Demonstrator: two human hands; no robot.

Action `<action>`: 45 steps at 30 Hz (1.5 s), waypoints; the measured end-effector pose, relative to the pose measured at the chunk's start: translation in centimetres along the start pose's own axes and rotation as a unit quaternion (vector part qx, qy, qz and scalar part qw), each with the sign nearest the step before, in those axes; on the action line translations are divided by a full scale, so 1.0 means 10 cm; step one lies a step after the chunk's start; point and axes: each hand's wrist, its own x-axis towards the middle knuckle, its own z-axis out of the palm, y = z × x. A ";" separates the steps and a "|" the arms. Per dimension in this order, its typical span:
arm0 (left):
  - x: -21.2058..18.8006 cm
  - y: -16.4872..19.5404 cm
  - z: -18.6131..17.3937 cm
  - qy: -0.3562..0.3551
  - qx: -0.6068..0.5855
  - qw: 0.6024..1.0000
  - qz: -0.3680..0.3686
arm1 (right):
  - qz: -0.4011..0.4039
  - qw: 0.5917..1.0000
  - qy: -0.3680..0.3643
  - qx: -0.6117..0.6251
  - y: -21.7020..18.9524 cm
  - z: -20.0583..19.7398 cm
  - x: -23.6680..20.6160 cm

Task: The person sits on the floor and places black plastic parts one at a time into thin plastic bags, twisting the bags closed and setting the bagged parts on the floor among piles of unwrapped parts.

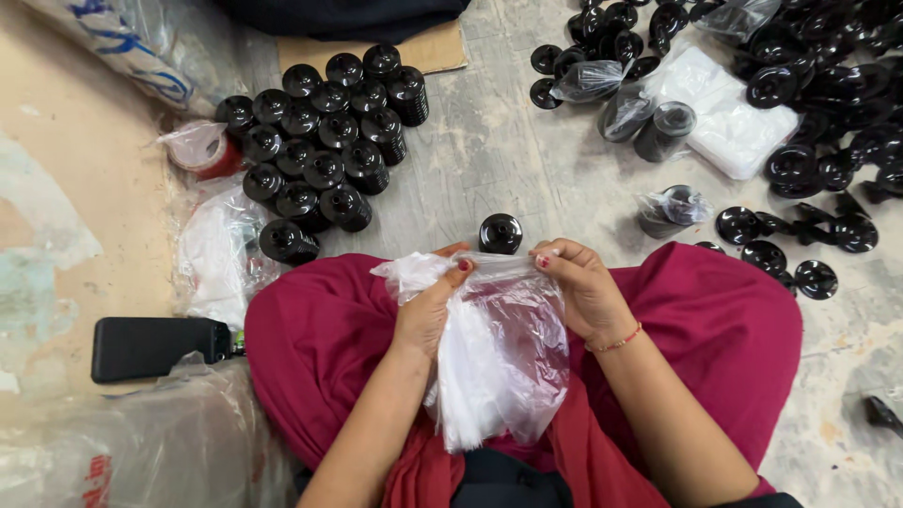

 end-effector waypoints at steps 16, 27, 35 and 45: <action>-0.01 0.01 -0.17 -0.051 0.130 0.989 -0.040 | 0.034 0.991 -0.123 -0.030 0.06 0.16 -0.02; 0.05 -0.09 -0.39 -0.143 -0.151 0.965 -0.159 | 0.108 0.990 -0.089 -0.031 0.12 0.07 -0.02; 0.16 -0.18 -0.60 -0.187 -0.066 0.965 -0.170 | 0.029 0.991 -0.107 -0.068 0.01 0.06 0.02; 0.05 -0.22 -0.75 -0.279 -0.205 0.925 -0.159 | 0.076 0.986 -0.065 0.135 -0.14 0.15 -0.11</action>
